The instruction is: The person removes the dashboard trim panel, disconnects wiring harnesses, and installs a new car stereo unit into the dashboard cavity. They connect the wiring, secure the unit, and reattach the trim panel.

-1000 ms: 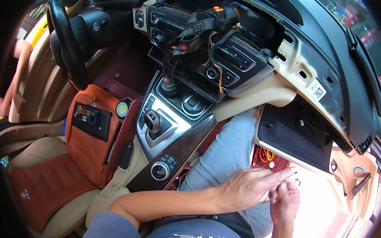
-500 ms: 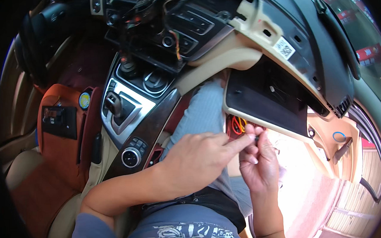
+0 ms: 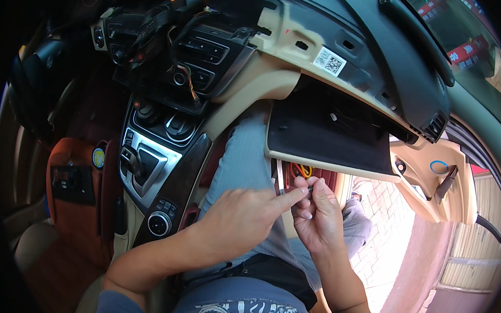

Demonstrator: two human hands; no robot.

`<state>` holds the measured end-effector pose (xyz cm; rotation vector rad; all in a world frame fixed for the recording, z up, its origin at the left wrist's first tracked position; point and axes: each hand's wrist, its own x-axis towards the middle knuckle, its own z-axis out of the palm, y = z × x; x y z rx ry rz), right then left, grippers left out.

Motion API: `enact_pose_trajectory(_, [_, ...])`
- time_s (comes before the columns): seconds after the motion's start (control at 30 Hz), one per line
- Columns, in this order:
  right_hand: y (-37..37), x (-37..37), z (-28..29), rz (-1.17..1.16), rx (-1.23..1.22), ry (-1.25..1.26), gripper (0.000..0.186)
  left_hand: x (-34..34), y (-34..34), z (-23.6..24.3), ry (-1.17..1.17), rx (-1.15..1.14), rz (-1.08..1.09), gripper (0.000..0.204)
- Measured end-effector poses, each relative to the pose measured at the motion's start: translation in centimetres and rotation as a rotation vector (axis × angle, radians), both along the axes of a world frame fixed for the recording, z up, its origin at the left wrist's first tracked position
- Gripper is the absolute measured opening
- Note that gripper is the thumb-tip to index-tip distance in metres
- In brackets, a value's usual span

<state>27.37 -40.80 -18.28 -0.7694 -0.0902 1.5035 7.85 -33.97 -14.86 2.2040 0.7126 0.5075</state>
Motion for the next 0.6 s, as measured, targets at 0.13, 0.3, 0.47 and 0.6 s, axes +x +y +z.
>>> enact_pose_trajectory(0.13, [0.0, 0.1, -0.3, -0.019, -0.028, -0.085, 0.026, 0.4, -0.1, -0.2, 0.016, 0.018, -0.001, 0.045])
enact_pose_trajectory(0.3, [0.2, 0.4, -1.0, -0.003, 0.001, -0.324, 0.028, 0.8, 0.3, -0.2, 0.038, -0.09, -0.034, 0.051])
enact_pose_trajectory(0.47, [0.8, 0.7, -1.0, 0.065, 0.069, -0.472, 0.032, 1.4, 1.0, 0.0, -0.004, -0.579, -0.044, 0.06])
enact_pose_trajectory(0.6, [2.1, -0.4, -0.1, 0.083, 0.108, -0.5, 0.032, 0.8, 1.9, 0.3, -0.111, -0.486, -0.044, 0.057])
